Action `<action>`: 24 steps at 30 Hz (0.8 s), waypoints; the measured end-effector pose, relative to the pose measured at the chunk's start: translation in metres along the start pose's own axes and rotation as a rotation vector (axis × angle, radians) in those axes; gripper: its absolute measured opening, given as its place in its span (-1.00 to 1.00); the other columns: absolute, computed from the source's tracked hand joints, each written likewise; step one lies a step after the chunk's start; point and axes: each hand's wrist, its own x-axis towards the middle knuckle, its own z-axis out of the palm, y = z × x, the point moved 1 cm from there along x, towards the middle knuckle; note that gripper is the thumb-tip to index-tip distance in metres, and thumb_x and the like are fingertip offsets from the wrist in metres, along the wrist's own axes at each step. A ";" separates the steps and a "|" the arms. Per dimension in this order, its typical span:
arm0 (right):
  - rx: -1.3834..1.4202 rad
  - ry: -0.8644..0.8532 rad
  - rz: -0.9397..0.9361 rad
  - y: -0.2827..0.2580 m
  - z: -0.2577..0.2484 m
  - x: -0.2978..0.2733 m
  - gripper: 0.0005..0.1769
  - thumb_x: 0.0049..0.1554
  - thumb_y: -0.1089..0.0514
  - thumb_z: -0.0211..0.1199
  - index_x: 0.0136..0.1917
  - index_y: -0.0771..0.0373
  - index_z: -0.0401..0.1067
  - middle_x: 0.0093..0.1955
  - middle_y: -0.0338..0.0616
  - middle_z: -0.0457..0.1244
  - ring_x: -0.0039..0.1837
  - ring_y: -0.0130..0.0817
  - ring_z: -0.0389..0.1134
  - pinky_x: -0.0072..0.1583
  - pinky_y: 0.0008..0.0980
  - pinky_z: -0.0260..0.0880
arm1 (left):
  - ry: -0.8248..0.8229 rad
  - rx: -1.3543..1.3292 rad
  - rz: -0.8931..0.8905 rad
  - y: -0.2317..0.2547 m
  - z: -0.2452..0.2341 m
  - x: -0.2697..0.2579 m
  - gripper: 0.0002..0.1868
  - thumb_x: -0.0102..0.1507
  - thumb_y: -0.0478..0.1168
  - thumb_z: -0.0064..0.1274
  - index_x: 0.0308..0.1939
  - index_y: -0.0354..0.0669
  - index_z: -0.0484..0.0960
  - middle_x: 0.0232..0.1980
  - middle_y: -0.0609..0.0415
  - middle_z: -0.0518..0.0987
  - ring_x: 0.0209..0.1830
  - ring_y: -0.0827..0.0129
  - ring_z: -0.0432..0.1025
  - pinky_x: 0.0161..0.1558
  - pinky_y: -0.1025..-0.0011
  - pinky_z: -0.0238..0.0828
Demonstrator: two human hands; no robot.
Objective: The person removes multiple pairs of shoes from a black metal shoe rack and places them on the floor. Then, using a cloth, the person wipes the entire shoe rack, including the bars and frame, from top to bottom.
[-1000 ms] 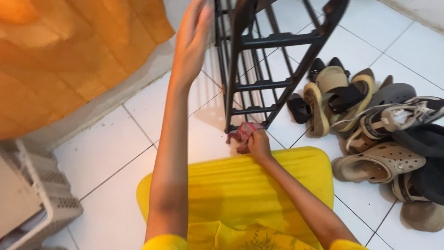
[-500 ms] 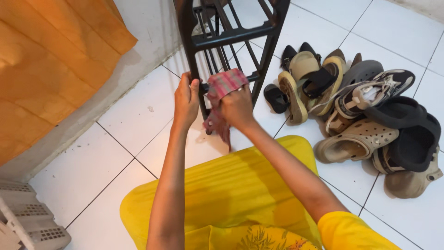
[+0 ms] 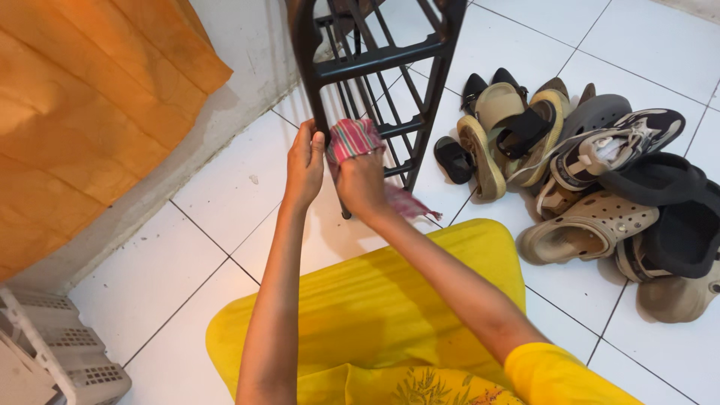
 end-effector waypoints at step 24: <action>-0.427 -0.206 -0.405 0.097 -0.111 0.041 -0.82 0.08 0.20 0.31 -0.33 0.28 0.54 -0.35 0.05 0.28 -0.16 0.08 0.35 0.37 0.29 0.20 | 0.032 0.070 0.065 -0.017 0.013 0.002 -0.45 0.52 0.13 -0.38 0.26 -0.30 0.37 0.15 -0.27 0.57 0.24 0.00 0.47 0.24 0.20 0.37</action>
